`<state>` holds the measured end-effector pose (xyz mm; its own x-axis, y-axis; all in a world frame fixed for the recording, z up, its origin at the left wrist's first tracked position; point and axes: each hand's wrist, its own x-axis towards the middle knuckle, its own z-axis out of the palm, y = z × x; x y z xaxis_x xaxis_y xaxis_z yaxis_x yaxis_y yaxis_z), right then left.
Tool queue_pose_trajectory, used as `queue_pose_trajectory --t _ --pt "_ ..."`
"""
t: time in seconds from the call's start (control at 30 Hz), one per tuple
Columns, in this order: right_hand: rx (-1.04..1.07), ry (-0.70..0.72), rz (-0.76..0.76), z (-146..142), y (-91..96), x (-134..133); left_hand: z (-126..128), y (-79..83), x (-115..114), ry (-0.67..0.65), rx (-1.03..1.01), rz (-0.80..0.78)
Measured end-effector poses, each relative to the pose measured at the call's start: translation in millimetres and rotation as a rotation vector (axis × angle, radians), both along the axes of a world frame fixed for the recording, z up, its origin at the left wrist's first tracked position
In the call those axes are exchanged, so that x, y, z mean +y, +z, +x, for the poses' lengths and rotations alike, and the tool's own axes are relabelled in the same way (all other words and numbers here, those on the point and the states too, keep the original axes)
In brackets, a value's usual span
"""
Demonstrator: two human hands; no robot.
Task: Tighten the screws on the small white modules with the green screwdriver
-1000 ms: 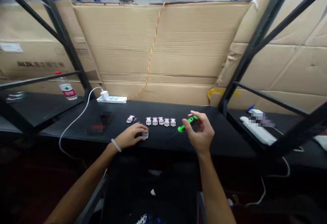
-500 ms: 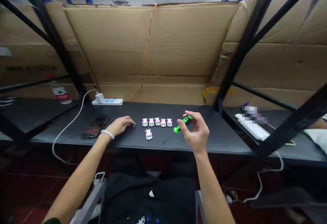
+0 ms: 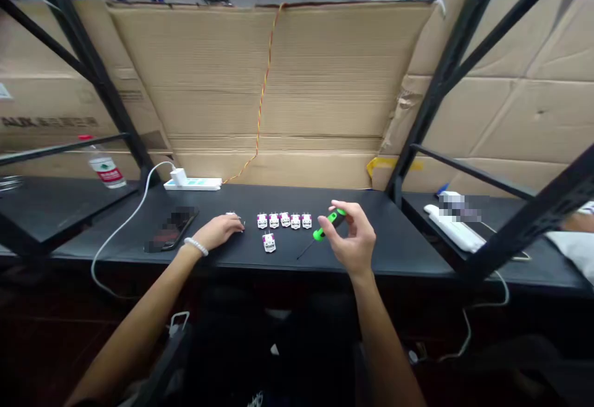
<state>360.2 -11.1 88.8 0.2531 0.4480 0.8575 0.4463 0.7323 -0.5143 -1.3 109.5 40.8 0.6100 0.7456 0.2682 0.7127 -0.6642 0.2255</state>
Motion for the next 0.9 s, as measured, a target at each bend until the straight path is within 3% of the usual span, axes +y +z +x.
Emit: queue_pose_trajectory --t 0.2,0.4,0.63,0.73,0.9 --pt "-0.003 0.002 0.015 0.3 -0.4 1.1 0.9 5.8 -13.5 0.045 0.034 0.043" --pt "-0.013 -0.013 0.002 -1.1 2.3 -2.3 3.2 3.1 -23.7 0.137 -0.196 0.056" --pt "-0.022 0.071 -0.063 -8.2 3.7 -7.7 28.3 0.3 -40.5 0.165 -0.709 -0.286" --pt "-0.134 0.174 -0.127 -17.1 7.7 -17.5 48.7 8.4 -54.5 0.12 -0.784 -0.341" --pt "-0.448 0.235 -0.238 -44.0 13.0 -37.1 85.5 29.8 -92.1 0.04 -0.639 -0.062"
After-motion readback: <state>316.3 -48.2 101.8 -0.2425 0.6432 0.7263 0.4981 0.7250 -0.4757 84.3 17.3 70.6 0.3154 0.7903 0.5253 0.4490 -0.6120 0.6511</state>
